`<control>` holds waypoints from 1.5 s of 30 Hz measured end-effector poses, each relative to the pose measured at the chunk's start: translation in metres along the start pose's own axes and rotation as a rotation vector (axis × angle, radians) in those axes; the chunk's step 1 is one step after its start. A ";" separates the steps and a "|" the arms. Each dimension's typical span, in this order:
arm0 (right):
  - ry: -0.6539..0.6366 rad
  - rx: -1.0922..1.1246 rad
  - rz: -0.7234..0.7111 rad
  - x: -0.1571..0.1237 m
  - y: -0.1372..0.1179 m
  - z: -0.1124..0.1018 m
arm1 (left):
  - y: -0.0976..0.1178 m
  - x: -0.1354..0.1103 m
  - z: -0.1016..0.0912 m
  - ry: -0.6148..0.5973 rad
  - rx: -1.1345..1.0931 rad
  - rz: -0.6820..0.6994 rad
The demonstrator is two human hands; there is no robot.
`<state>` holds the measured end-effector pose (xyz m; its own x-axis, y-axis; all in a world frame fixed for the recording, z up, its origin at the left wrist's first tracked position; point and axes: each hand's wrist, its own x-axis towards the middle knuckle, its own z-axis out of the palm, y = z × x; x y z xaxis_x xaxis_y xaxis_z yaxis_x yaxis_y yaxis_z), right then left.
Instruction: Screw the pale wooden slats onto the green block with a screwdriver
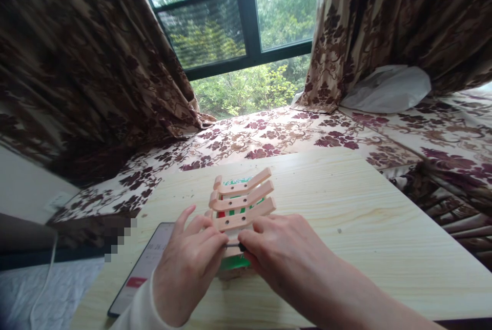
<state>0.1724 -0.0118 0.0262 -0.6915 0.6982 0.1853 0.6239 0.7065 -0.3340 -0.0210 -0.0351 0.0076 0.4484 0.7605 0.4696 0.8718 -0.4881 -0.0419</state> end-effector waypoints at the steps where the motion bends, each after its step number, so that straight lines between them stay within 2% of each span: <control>1: -0.006 -0.010 -0.003 0.000 0.000 0.000 | 0.000 0.001 0.000 -0.001 0.000 -0.002; 6: -0.013 -0.045 -0.019 0.002 -0.001 -0.002 | -0.003 -0.001 -0.008 0.043 -0.071 -0.024; 9: -0.011 -0.031 -0.005 0.002 -0.003 -0.006 | -0.011 -0.014 -0.015 0.116 -0.075 -0.052; 11: -0.017 -0.004 0.000 0.003 -0.003 -0.009 | -0.016 -0.028 -0.014 0.187 -0.137 -0.155; 13: -0.016 0.015 -0.006 0.004 -0.004 -0.010 | -0.018 -0.043 -0.006 0.158 -0.298 -0.299; 17: -0.008 0.014 -0.032 0.004 -0.004 -0.010 | -0.014 -0.059 0.024 0.077 -0.684 -0.616; 19: -0.006 0.001 -0.044 0.004 -0.003 -0.010 | -0.009 -0.059 0.037 0.063 -0.845 -0.686; 24: 0.007 -0.056 -0.090 0.005 0.001 -0.013 | 0.009 -0.056 0.052 0.179 -0.790 -0.709; 28: -0.045 -0.061 -0.080 0.007 -0.003 -0.022 | 0.022 -0.058 0.054 0.289 -0.709 -0.692; 32: -0.108 -0.045 -0.070 0.009 -0.008 -0.030 | 0.023 -0.055 0.052 0.348 -0.647 -0.623; 37: -0.142 -0.057 -0.076 0.013 -0.011 -0.036 | 0.018 -0.049 0.050 0.335 -0.716 -0.644; 42: -0.177 -0.110 -0.097 0.019 -0.016 -0.038 | 0.017 -0.048 0.052 0.269 -0.963 -0.736; 45: -0.190 -0.134 -0.106 0.021 -0.019 -0.039 | 0.018 -0.051 0.055 0.261 -1.008 -0.715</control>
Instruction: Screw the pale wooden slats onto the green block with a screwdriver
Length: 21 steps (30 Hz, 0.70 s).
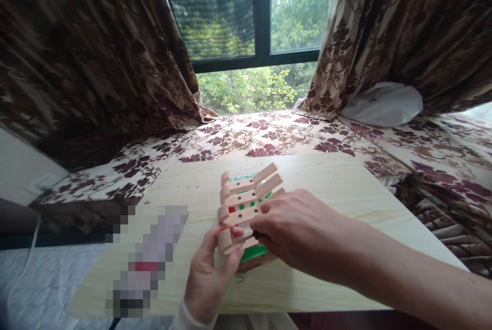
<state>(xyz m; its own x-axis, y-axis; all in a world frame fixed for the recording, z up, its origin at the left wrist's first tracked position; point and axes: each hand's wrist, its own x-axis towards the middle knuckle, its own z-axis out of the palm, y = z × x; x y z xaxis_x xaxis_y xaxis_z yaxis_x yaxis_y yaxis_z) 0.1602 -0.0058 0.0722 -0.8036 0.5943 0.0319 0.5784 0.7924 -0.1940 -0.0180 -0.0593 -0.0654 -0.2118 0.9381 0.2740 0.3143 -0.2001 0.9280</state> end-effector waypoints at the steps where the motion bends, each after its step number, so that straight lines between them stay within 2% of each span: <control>1: 0.002 -0.006 -0.001 0.001 -0.001 0.000 | -0.001 -0.001 0.000 -0.001 0.008 0.018; 9: -0.006 -0.034 0.018 -0.001 -0.003 -0.003 | -0.007 -0.003 0.007 0.064 -0.003 0.021; 15: 0.014 -0.052 0.002 -0.003 -0.002 -0.002 | -0.001 0.000 0.014 0.166 0.033 0.105; 21: -0.011 -0.113 -0.018 0.000 -0.001 -0.006 | 0.003 0.002 0.013 0.132 0.072 0.118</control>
<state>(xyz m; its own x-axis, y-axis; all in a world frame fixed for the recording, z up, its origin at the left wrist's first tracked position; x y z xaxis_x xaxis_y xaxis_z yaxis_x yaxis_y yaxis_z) 0.1601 -0.0060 0.0782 -0.8150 0.5790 0.0237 0.5756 0.8136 -0.0813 -0.0059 -0.0540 -0.0657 -0.2879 0.8631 0.4149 0.4082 -0.2813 0.8685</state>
